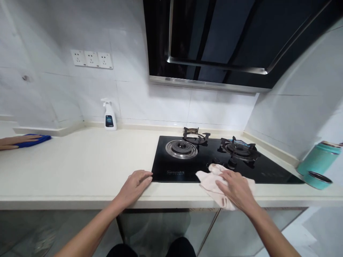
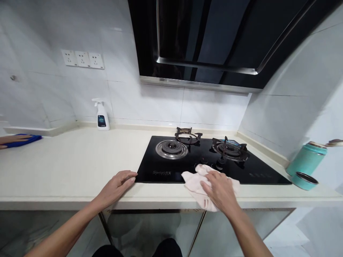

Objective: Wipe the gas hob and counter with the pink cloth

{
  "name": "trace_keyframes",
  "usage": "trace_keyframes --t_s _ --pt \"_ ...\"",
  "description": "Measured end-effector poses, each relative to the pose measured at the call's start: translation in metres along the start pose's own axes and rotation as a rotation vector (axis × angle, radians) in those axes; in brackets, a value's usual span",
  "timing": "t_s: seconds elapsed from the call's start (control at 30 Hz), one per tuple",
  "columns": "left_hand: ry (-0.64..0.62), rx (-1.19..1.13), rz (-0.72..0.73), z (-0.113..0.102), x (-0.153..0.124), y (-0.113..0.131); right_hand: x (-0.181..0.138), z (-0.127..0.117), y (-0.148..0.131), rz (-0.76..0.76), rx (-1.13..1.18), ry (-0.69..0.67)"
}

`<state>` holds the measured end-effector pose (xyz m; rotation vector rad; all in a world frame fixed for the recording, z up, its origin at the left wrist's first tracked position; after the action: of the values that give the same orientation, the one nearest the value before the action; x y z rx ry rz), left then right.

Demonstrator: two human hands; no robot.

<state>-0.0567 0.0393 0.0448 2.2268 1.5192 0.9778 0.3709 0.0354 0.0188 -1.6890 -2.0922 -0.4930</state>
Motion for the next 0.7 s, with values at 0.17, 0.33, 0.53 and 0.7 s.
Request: trace_keyframes --t_s 0.17,0.33,0.53,0.7 --pt "0.005 0.02 0.01 0.003 0.002 0.001 -0.017 0.009 0.11 0.199 0.009 0.007" --pt "0.016 0.018 -0.009 0.004 0.004 0.002 -0.009 0.004 0.192 0.544 0.0 0.002" --pt "0.02 0.024 0.002 0.008 0.006 -0.004 0.042 -0.033 0.206 0.696 0.142 0.231" --pt "0.038 0.033 0.013 0.01 0.005 -0.009 0.131 -0.029 0.169 0.571 0.231 0.34"
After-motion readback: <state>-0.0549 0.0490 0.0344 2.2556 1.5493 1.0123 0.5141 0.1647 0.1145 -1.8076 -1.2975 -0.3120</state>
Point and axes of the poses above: each hand's wrist, its own x-axis towards the middle knuckle, its own z-axis out of the palm, y = z × x, the point moved 5 cm from there along x, towards the middle knuckle, and after that the axes turned 1 degree about -y, right-handed, at the moved point
